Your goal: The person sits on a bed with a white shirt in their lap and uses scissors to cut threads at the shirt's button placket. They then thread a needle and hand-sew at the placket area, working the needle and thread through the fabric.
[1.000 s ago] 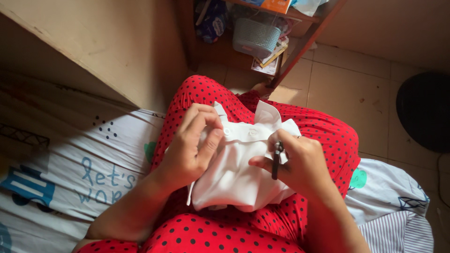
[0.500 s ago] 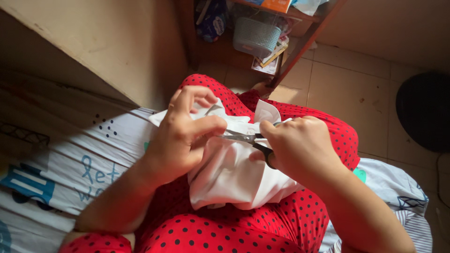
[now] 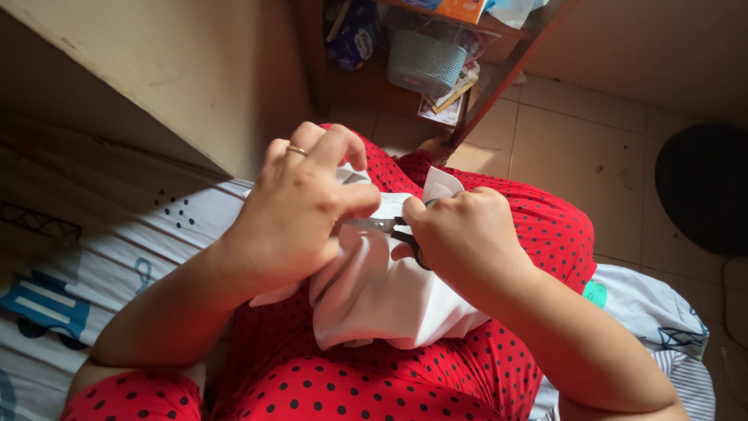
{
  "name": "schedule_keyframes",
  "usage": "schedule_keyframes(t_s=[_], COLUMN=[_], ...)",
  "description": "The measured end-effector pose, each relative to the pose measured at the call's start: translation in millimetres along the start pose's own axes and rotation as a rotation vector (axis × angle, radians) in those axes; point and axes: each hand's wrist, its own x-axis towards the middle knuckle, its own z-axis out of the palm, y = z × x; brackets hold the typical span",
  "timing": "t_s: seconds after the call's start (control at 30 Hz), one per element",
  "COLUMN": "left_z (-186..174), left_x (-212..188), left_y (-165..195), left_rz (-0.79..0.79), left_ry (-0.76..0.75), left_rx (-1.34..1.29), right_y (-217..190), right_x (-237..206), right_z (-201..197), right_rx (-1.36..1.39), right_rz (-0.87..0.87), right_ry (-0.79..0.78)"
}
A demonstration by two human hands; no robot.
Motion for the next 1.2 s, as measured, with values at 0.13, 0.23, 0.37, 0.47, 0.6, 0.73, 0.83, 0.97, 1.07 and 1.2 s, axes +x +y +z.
schedule_keyframes(t_s=[0.13,0.23,0.37,0.47,0.6,0.73,0.83,0.97,1.07,1.2], left_z=[0,-3,9,21,29,37,52,69,89,106], left_x=[-8,-16,-6,5,9,-5,-25,-56,-60,-59], left_y=[-12,-25,-40,-45,-49,-57,-59,-63,-68,-65], left_rz=[-0.100,-0.169,-0.133,-0.043,0.092,-0.108,-0.299,-0.606,-0.630,-0.570], left_ry=[0.180,0.257,0.228,0.189,0.221,0.128,0.211,0.130,-0.067,-0.077], left_rx=[-0.135,-0.208,-0.243,-0.235,-0.363,-0.353,-0.180,-0.395,-0.667,-0.702], right_y=[15,32,28,12,5,29,42,46,46,40], right_x=[-1,3,6,11,8,-11,-28,-47,-56,-61], right_z=[-3,-6,6,25,48,60,69,83,92,105], right_rx=[0.199,0.438,1.073,1.200,1.576,1.861,2.056,2.197,2.266,2.365], right_rz=[0.018,0.107,-0.082,-0.074,0.013,0.031,0.045,0.028,0.073,-0.010], right_ry=[0.120,0.172,0.344,0.316,0.272,0.266,0.310,0.410,0.422,0.446])
